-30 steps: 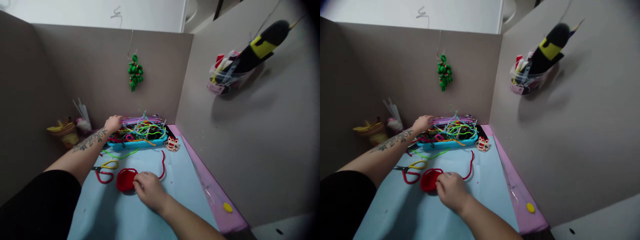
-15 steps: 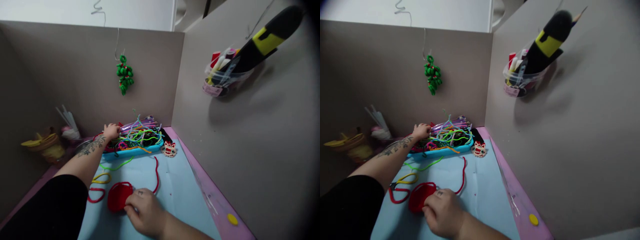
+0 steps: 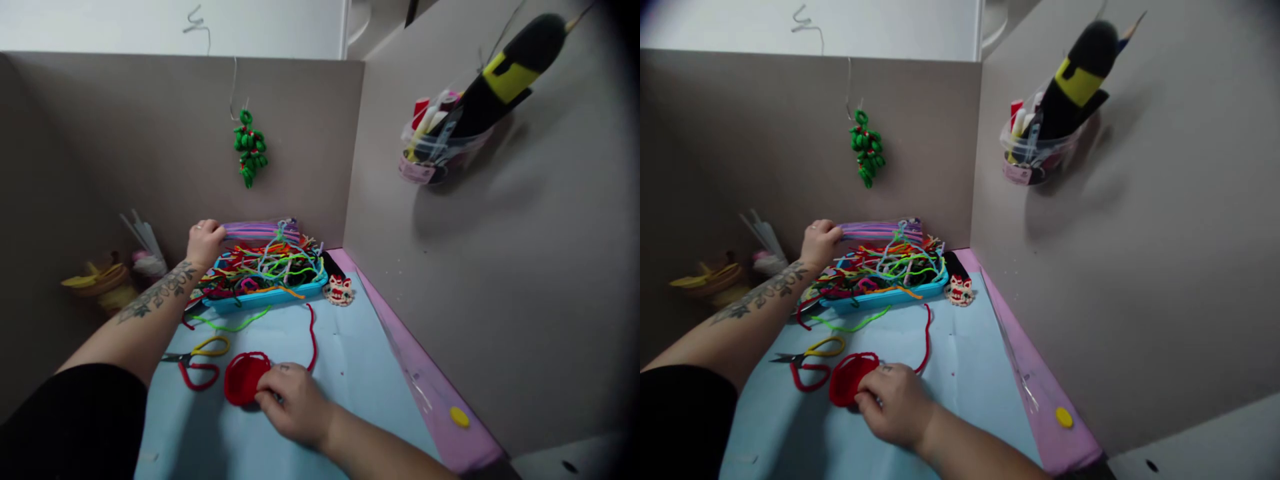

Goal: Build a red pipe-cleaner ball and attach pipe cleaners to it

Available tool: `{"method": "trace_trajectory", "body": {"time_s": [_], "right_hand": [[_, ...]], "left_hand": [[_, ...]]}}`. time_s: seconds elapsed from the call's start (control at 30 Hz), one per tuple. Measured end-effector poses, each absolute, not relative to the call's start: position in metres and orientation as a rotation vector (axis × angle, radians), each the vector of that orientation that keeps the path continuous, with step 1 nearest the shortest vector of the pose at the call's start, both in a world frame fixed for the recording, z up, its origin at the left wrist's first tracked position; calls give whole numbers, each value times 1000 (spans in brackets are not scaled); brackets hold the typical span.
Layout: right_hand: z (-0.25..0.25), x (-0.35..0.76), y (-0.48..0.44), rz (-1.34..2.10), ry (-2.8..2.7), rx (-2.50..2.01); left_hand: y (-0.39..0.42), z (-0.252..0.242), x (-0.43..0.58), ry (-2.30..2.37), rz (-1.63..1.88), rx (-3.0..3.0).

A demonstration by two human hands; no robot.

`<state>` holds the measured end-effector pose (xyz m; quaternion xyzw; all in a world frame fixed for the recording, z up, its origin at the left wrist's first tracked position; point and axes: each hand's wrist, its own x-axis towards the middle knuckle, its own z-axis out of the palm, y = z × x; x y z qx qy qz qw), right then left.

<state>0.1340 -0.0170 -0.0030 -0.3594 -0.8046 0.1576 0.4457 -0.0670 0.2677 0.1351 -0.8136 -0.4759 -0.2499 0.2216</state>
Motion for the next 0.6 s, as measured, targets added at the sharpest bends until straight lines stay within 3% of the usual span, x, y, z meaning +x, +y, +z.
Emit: {"method": "trace_trajectory", "body": {"time_s": [0.3, 0.6], "right_hand": [[-1, 138, -15, 395, -1985, -896], [-6, 137, -13, 460, -2018, -942]], "left_hand": [[238, 145, -93, -1257, -866, -1971], [215, 82, -88, -1268, -223, -2625]]}}
